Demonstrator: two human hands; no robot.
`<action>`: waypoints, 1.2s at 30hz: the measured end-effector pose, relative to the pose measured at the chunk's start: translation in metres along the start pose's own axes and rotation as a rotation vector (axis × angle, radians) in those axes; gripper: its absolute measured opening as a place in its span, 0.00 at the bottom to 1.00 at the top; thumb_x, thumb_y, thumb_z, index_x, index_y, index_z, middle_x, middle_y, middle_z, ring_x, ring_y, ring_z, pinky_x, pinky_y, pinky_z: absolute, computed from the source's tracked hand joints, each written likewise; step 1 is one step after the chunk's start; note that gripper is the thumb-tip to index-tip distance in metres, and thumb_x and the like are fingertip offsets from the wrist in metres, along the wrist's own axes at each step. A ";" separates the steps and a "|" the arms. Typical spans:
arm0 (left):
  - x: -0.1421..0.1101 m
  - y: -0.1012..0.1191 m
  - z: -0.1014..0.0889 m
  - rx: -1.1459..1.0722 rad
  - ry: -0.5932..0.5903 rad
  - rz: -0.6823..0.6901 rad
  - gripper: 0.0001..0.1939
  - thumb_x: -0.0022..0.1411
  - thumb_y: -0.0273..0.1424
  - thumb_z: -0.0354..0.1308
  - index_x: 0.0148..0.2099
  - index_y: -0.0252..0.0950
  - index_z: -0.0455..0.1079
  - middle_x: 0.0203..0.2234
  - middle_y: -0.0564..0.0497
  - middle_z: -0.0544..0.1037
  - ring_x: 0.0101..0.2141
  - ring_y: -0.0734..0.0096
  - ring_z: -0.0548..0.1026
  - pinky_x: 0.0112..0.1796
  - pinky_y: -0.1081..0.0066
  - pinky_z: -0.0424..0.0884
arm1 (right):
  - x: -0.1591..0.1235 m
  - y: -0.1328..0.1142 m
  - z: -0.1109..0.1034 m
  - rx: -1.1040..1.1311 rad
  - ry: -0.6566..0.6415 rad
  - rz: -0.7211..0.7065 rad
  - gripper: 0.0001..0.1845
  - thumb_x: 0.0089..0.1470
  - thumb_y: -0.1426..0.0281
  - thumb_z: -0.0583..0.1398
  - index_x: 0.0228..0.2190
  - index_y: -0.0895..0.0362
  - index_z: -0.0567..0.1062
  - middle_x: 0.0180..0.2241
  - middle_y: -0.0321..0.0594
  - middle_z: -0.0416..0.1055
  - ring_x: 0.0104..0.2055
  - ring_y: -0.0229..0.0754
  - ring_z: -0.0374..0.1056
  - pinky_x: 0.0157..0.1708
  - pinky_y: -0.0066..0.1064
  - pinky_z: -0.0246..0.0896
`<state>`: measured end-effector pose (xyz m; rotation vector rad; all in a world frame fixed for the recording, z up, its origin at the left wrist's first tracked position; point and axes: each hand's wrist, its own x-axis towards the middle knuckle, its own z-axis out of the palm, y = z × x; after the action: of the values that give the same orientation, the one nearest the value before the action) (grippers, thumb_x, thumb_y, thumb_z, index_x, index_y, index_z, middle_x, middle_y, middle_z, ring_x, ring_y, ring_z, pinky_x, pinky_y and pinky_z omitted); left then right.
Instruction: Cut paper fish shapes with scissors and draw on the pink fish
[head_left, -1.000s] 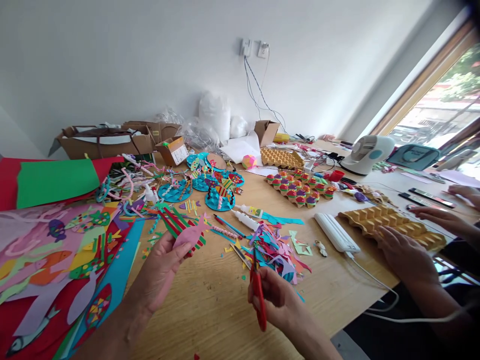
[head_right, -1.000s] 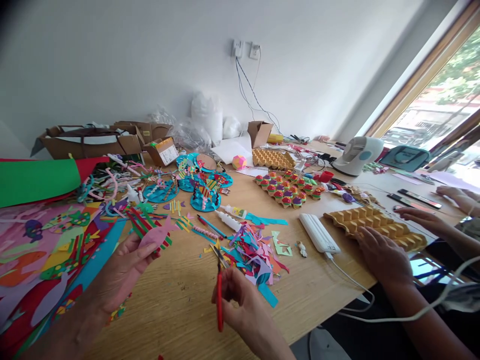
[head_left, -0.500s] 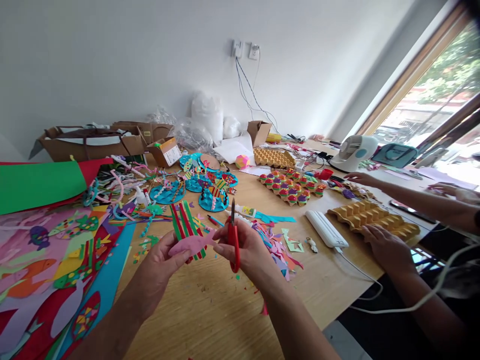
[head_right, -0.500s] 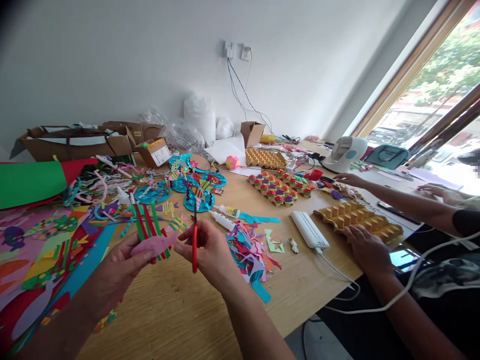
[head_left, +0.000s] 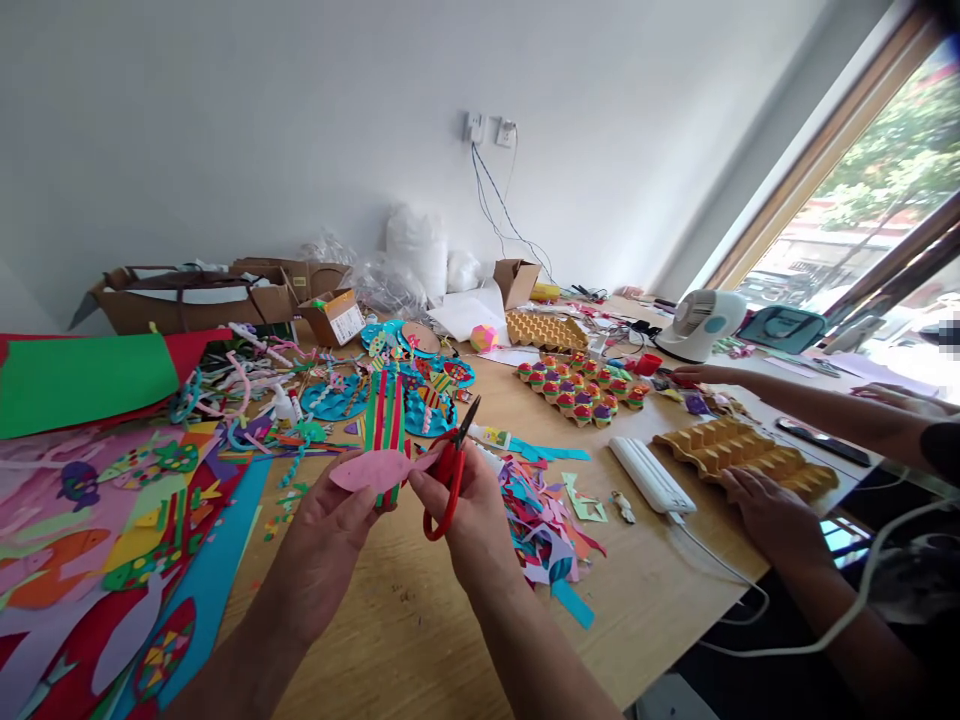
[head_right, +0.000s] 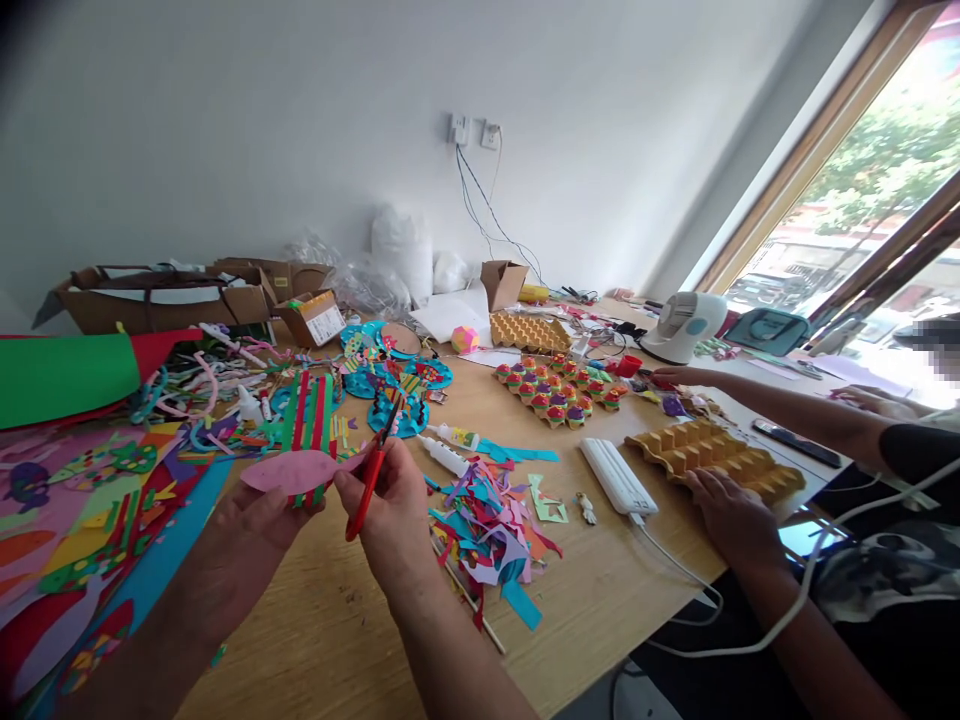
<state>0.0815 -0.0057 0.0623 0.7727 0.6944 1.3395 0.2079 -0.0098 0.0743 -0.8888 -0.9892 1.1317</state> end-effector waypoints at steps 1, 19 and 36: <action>0.001 -0.001 0.002 -0.013 0.014 0.000 0.12 0.46 0.32 0.66 0.36 0.40 0.74 0.34 0.52 0.79 0.38 0.67 0.73 0.37 0.71 0.69 | -0.001 0.002 0.003 0.010 0.012 -0.009 0.13 0.40 0.68 0.64 0.26 0.56 0.64 0.22 0.28 0.61 0.24 0.33 0.57 0.25 0.24 0.53; -0.003 0.013 0.007 -0.033 0.020 -0.095 0.04 0.44 0.25 0.65 0.24 0.35 0.72 0.19 0.55 0.75 0.24 0.75 0.71 0.29 0.74 0.71 | -0.022 0.026 -0.034 -0.854 -0.154 -0.059 0.11 0.52 0.63 0.54 0.24 0.57 0.66 0.20 0.33 0.60 0.23 0.35 0.55 0.23 0.25 0.48; -0.002 0.011 0.009 0.095 0.071 -0.043 0.06 0.42 0.28 0.66 0.24 0.36 0.71 0.19 0.59 0.74 0.24 0.78 0.70 0.30 0.77 0.68 | -0.037 0.007 -0.014 -0.678 -0.343 0.083 0.13 0.52 0.67 0.52 0.18 0.58 0.61 0.17 0.31 0.57 0.21 0.32 0.52 0.20 0.25 0.42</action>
<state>0.0827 -0.0079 0.0765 0.7844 0.8310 1.3071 0.2140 -0.0454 0.0570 -1.3025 -1.6868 1.0458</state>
